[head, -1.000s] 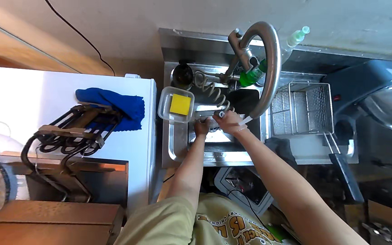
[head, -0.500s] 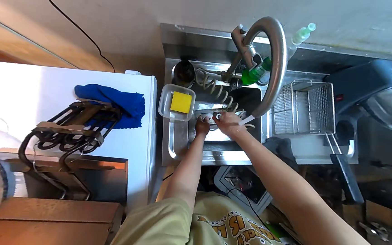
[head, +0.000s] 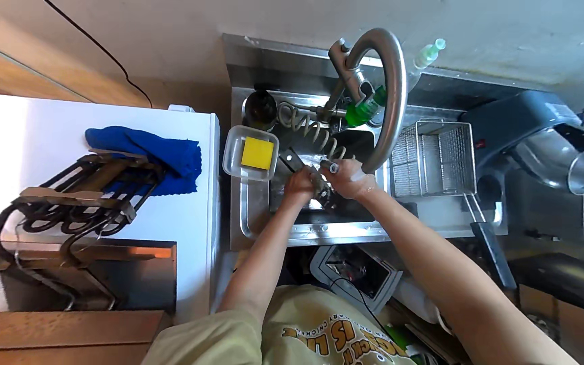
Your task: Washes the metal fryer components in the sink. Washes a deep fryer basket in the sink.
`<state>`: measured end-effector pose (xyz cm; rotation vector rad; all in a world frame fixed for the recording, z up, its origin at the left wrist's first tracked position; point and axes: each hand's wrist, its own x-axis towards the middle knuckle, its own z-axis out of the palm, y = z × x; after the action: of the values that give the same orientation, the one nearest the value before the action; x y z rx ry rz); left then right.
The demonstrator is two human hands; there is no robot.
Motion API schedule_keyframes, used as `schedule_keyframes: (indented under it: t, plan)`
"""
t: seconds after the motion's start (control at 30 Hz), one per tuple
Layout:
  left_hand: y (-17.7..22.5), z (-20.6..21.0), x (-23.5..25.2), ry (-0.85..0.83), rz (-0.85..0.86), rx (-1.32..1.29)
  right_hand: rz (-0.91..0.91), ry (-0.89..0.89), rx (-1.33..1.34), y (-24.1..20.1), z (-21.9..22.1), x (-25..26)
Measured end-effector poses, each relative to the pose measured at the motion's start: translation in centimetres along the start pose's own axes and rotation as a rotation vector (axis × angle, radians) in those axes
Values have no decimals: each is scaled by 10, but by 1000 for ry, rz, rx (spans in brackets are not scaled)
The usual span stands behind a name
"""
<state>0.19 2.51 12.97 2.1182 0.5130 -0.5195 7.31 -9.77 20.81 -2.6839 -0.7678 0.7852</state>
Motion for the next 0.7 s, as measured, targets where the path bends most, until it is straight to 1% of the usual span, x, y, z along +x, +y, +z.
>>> schedule_keyframes:
  t: [0.07, 0.2, 0.27, 0.33, 0.4, 0.47, 0.53, 0.6, 0.63, 0.7]
  plan:
    - [4, -1, -1, -21, 5, 35, 55, -73, -20, 3, -2, 7]
    - [9, 2, 2, 10, 69, 73, 21, 15, -16, -3, -10, 9]
    - [12, 5, 4, 32, 114, 119, 16, 20, -23, -2, -10, 11]
    - [16, 6, 3, 40, 139, 156, 56, -2, -12, -8, -16, 9]
    - [20, 7, 2, 24, 124, 156, 78, 32, -7, -17, -21, 7]
    - [22, 9, -2, 22, 109, 150, 75, 63, -6, -16, -19, 8]
    - [27, 9, -4, 10, 98, 182, 103, 72, -15, -15, -18, 10]
    - [30, 9, -6, -28, 92, 223, 91, 98, -37, -17, -20, 9]
    - [29, 11, -6, -41, 94, 240, 100, 80, -57, -20, -21, 7]
    - [24, 17, -5, -14, 125, 242, 137, 49, -84, -22, -22, 5]
